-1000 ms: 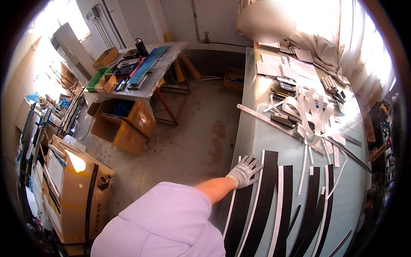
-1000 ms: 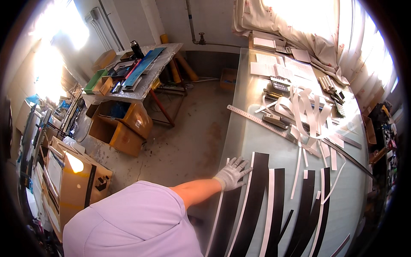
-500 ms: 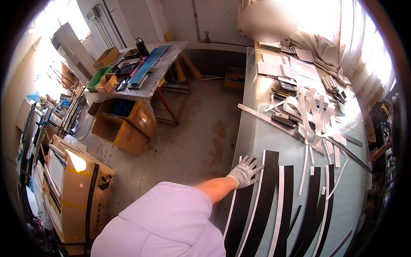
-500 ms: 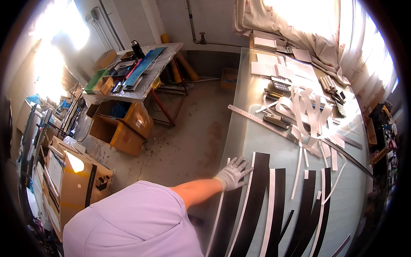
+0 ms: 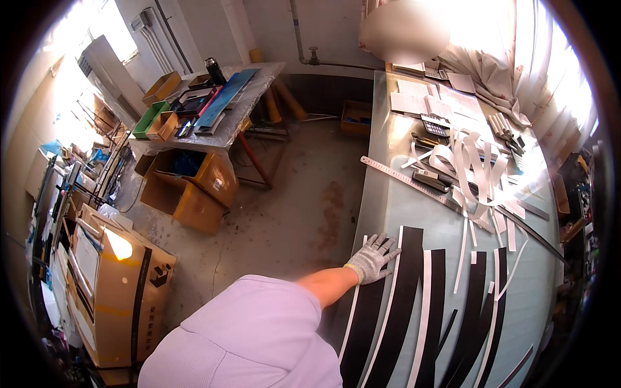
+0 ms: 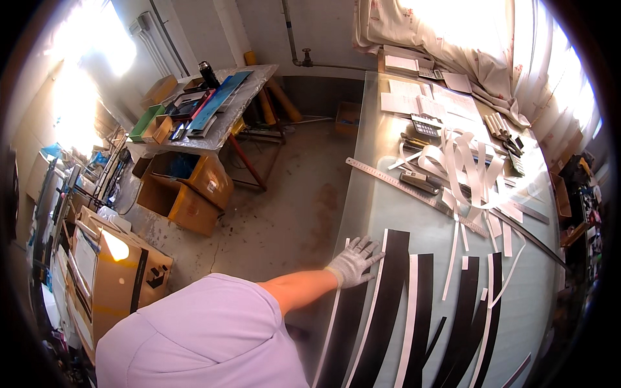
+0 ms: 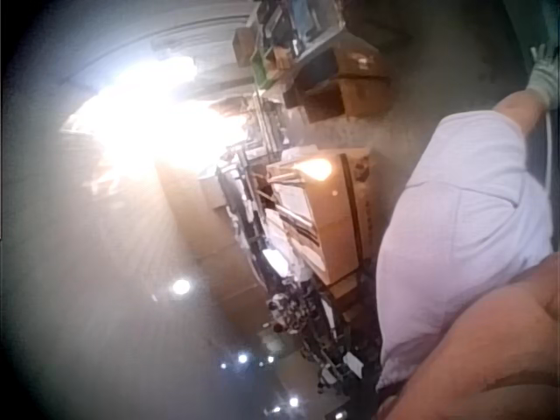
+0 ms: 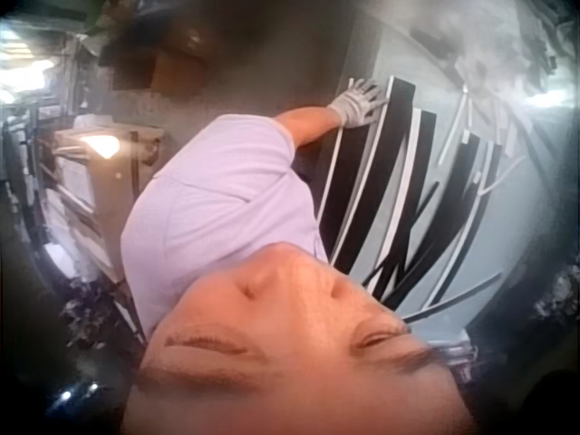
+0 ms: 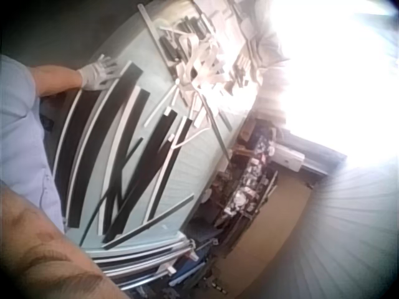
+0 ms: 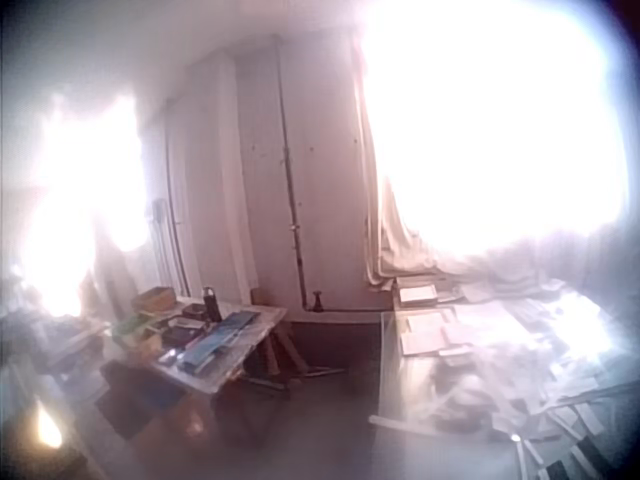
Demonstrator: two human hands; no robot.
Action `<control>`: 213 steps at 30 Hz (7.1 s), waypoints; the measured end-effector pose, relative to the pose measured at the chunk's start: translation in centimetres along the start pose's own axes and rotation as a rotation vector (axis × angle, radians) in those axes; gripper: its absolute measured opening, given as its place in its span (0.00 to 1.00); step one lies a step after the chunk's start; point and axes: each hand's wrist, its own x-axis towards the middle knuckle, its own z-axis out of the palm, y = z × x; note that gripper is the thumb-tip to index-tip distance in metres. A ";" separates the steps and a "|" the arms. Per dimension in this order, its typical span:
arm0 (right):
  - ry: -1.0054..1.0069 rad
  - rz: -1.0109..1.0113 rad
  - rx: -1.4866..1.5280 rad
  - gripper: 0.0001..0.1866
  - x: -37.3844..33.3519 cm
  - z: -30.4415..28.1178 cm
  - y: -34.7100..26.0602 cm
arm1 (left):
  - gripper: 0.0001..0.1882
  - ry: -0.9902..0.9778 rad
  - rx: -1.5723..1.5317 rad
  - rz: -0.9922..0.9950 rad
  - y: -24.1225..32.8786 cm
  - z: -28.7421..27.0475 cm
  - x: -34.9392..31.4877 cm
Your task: The person arranges black and white strips on a large curved glass surface. They use a ruler to measure spacing and align the strips in a parallel pattern. The person repeatedly picks up strips, places them on the glass, and adjusts their positions to ensure even gaps between them.
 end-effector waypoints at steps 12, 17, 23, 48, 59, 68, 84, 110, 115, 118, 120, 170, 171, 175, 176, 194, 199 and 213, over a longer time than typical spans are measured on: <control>0.002 0.001 0.000 0.22 -0.1 0.0 0.3 | 0.40 -0.015 -0.009 -0.006 0.0 -0.3 -0.2; -0.001 0.005 0.003 0.22 0.0 -0.1 0.3 | 0.41 -0.001 -0.016 -0.001 -0.1 -0.1 -0.1; 0.002 0.008 0.006 0.21 -0.2 -0.1 0.5 | 0.41 0.011 0.006 0.006 -0.1 0.0 -0.1; 0.016 0.552 -0.145 0.24 -12.5 -5.8 32.2 | 0.37 0.088 0.098 0.005 0.2 2.0 1.4; 0.234 0.727 0.347 0.31 -12.9 -9.5 28.9 | 0.35 0.269 0.139 0.141 -2.0 4.9 1.7; 0.141 0.273 0.631 0.26 -9.2 -9.8 0.1 | 0.34 0.015 -0.255 0.689 10.8 5.1 -9.1; -0.130 0.599 -0.086 0.41 -9.5 -10.6 21.5 | 0.36 0.292 0.401 0.502 -7.1 6.7 7.6; 0.246 0.330 -0.008 0.32 -13.1 -11.9 29.6 | 0.33 0.320 -0.065 0.633 -2.3 5.3 2.4; -0.391 -0.061 0.177 0.59 -19.5 -14.9 22.4 | 0.54 -0.258 0.213 1.035 2.1 2.4 -8.8; -0.274 -0.146 0.070 0.48 -21.7 -15.8 22.2 | 0.41 -0.245 0.214 1.066 0.0 1.4 -10.1; -0.233 -0.218 -0.008 0.33 -21.8 -16.7 22.1 | 0.29 -0.094 0.194 1.224 -2.2 1.2 -8.9; -0.286 -0.457 -0.124 0.47 13.7 -8.4 16.8 | 0.60 -0.311 0.152 0.882 22.8 6.9 7.3; -0.251 -0.469 -0.118 0.46 13.9 -7.7 16.8 | 0.60 -0.313 0.154 0.880 22.7 7.0 7.2; -0.048 -0.491 -0.356 0.39 14.8 -5.3 15.5 | 0.59 -0.290 0.126 0.884 22.5 6.7 6.7; -0.047 -0.473 -0.457 0.38 15.2 -5.0 14.8 | 0.58 -0.274 0.114 0.883 22.2 6.6 6.6; 0.371 -0.323 0.097 0.07 13.3 -19.4 12.7 | 0.20 -0.196 0.053 0.681 20.2 4.5 3.9; 0.376 -0.362 0.019 0.18 11.6 -21.4 13.1 | 0.30 0.159 0.003 0.904 17.8 6.8 0.4; 0.006 -0.427 0.126 0.25 -9.5 -18.4 9.7 | 0.24 -0.603 -1.347 -0.018 7.7 4.7 -6.0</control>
